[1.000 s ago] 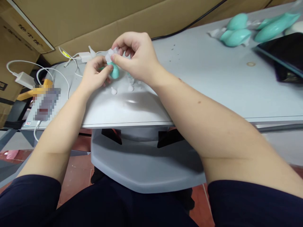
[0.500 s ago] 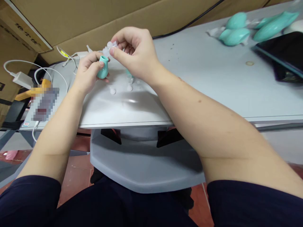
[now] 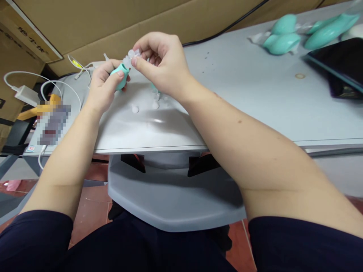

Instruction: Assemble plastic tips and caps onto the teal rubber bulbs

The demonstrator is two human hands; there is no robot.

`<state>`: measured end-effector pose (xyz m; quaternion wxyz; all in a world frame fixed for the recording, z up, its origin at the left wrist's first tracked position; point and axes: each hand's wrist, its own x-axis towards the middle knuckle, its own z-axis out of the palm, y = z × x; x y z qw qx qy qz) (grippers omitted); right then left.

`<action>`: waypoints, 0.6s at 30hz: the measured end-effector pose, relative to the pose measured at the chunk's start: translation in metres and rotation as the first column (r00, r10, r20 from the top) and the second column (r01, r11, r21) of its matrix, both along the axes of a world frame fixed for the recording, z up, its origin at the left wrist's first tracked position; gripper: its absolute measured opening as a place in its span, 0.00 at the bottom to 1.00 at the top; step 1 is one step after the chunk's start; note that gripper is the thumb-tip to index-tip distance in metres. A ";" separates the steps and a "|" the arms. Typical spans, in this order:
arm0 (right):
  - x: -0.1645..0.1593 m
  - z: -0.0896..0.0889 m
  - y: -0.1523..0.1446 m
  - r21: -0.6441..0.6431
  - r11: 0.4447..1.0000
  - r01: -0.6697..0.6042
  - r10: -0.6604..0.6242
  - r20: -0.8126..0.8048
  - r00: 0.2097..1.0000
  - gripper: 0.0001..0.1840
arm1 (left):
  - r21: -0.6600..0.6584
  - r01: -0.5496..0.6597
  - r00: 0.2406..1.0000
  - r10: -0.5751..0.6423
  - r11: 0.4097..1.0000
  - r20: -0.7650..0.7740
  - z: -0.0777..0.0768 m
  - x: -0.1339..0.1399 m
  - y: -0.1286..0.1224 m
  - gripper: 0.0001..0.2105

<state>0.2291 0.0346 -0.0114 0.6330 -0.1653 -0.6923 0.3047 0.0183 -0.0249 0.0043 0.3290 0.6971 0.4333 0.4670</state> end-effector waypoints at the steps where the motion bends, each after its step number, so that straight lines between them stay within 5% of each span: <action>1: -0.001 0.000 0.001 0.011 1.000 -0.009 0.010 -0.016 1.000 0.19 | 0.000 0.011 1.000 -0.011 1.000 0.016 0.000 0.000 0.001 0.20; 7: -0.001 0.002 0.000 0.001 1.000 -0.026 0.026 -0.124 0.992 0.23 | -0.107 0.073 0.958 -0.040 0.992 0.285 0.005 0.008 0.002 0.07; 11: 0.005 0.010 -0.011 -0.119 0.992 0.030 -0.037 -0.054 0.998 0.18 | -0.164 0.108 0.886 -0.020 0.980 0.463 0.011 0.014 -0.003 0.09; 14: 0.005 0.015 -0.018 -0.165 0.981 0.098 -0.099 0.005 0.995 0.18 | -0.163 0.137 0.882 -0.045 0.977 0.469 0.011 0.015 -0.004 0.07; 18: 0.001 0.018 -0.023 -0.189 0.981 0.034 -0.036 -0.004 0.999 0.18 | -0.161 0.118 0.931 -0.052 0.980 0.362 0.006 0.011 0.001 0.08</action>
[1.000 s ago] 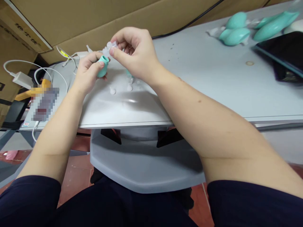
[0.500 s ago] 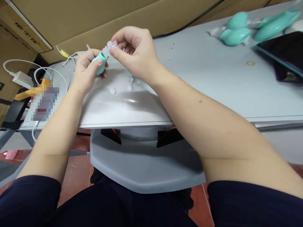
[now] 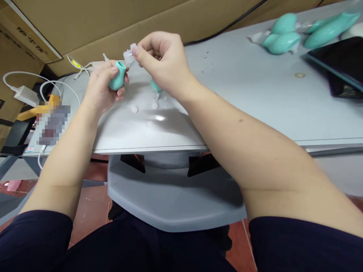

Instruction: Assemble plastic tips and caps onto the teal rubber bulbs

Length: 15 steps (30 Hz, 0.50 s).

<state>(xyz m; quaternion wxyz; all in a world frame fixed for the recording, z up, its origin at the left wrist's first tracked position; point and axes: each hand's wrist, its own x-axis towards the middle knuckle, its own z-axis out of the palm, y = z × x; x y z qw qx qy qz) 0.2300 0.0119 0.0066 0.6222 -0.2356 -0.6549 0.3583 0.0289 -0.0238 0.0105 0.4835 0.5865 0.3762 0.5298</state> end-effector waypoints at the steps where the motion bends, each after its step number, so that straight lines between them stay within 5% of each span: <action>1: -0.001 0.000 0.000 -0.008 1.000 -0.016 0.016 -0.001 1.000 0.18 | 0.014 -0.010 0.999 0.010 1.000 -0.052 -0.002 -0.002 0.002 0.09; 11: 0.007 -0.006 0.008 0.065 0.992 -0.110 0.099 0.154 0.983 0.11 | 0.246 -0.013 0.933 0.100 0.969 -0.346 -0.019 -0.016 0.024 0.28; 15: 0.014 -0.006 0.011 0.113 0.986 -0.122 0.095 0.220 0.971 0.05 | 0.371 -0.015 0.874 0.193 0.928 -0.447 -0.016 -0.021 0.021 0.26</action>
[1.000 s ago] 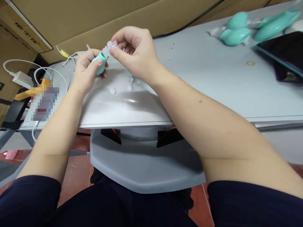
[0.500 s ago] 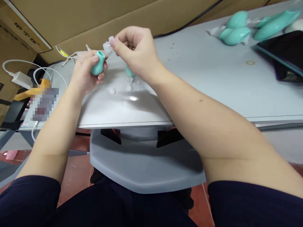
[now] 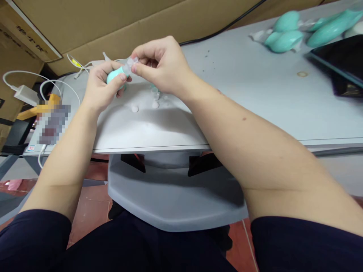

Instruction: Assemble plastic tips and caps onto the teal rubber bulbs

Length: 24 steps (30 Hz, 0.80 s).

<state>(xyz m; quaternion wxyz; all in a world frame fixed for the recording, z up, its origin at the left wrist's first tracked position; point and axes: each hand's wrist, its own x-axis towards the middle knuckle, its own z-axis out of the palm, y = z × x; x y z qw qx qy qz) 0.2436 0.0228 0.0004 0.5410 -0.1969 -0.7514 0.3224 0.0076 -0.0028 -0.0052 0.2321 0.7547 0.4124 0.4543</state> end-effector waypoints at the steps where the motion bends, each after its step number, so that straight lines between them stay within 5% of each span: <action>1: 0.001 0.000 0.001 0.019 1.000 -0.009 0.008 0.023 1.000 0.04 | 0.025 -0.006 1.000 0.007 1.000 -0.019 0.001 -0.001 -0.001 0.25; 8: 0.006 -0.004 0.002 0.115 0.993 -0.024 0.018 0.050 0.999 0.05 | 0.109 -0.009 0.997 0.018 0.994 -0.079 0.005 -0.008 -0.004 0.16; 18: 0.001 0.004 -0.020 0.159 0.978 0.136 -0.163 0.164 0.973 0.13 | 0.154 -0.108 0.982 0.129 0.982 -0.136 0.001 -0.004 -0.004 0.13; 24: -0.001 0.000 -0.018 0.039 0.998 0.040 -0.042 0.056 0.998 0.13 | 0.110 -0.093 0.993 0.101 0.990 -0.062 0.005 -0.006 -0.005 0.15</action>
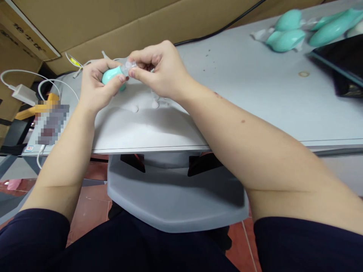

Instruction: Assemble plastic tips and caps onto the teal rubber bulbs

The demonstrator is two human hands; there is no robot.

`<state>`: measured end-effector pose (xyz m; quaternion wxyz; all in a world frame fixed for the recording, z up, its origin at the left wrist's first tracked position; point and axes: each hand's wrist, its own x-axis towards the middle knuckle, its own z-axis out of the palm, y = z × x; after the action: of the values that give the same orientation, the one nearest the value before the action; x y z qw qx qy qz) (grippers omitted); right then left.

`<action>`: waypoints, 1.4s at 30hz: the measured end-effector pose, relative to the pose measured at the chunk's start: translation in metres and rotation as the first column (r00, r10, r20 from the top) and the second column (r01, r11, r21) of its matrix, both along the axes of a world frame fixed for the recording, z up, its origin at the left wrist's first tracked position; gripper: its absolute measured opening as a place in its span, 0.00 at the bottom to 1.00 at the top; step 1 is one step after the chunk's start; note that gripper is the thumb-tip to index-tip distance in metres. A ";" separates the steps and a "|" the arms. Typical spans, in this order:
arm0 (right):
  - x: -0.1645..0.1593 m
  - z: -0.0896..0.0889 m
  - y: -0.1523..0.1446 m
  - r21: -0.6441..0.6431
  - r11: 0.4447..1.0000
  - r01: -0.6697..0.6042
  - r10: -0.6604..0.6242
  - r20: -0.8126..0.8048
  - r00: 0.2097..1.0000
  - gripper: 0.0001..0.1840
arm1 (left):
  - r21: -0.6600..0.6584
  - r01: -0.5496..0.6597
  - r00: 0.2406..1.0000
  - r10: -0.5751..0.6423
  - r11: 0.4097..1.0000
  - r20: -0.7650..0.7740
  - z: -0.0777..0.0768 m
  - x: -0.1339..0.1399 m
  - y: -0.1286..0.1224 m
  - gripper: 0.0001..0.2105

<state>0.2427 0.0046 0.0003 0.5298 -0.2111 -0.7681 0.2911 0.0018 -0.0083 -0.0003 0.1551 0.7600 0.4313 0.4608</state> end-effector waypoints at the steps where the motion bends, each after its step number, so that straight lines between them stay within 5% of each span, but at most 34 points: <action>1: 0.001 -0.001 0.001 -0.028 0.999 -0.022 0.022 0.002 1.000 0.12 | -0.006 0.015 1.000 -0.015 1.000 0.007 0.001 0.000 -0.001 0.15; 7: 0.005 -0.001 0.001 -0.102 0.983 -0.155 0.155 -0.007 0.988 0.05 | -0.077 0.057 0.998 -0.056 0.995 0.014 0.008 -0.001 -0.009 0.15; 18: 0.000 0.000 -0.002 -0.055 0.995 -0.084 0.083 -0.004 0.997 0.12 | -0.016 0.053 0.999 -0.053 0.998 0.015 0.009 0.005 -0.015 0.13; 24: -0.001 -0.006 -0.005 -0.032 0.987 -0.159 0.156 -0.084 0.984 0.04 | 0.052 0.128 0.985 -0.133 0.990 0.112 0.010 0.013 -0.018 0.08; 27: -0.004 -0.010 0.000 0.013 0.985 -0.175 0.175 -0.112 0.978 0.04 | 0.002 0.081 0.992 -0.081 0.997 0.098 0.008 0.014 -0.014 0.09; 32: -0.006 -0.006 0.003 -0.099 0.990 -0.097 0.098 0.004 0.995 0.06 | -0.055 -0.007 1.000 0.007 0.998 -0.011 0.004 0.009 -0.007 0.12; 42: 0.003 0.003 -0.003 -0.093 0.995 0.022 -0.003 0.196 0.981 0.13 | 0.105 -0.026 0.994 0.037 0.994 -0.106 0.000 -0.001 0.001 0.15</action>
<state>0.2456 0.0016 0.0038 0.4430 -0.2684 -0.8004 0.3017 0.0007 -0.0071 -0.0008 0.0846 0.7838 0.4266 0.4433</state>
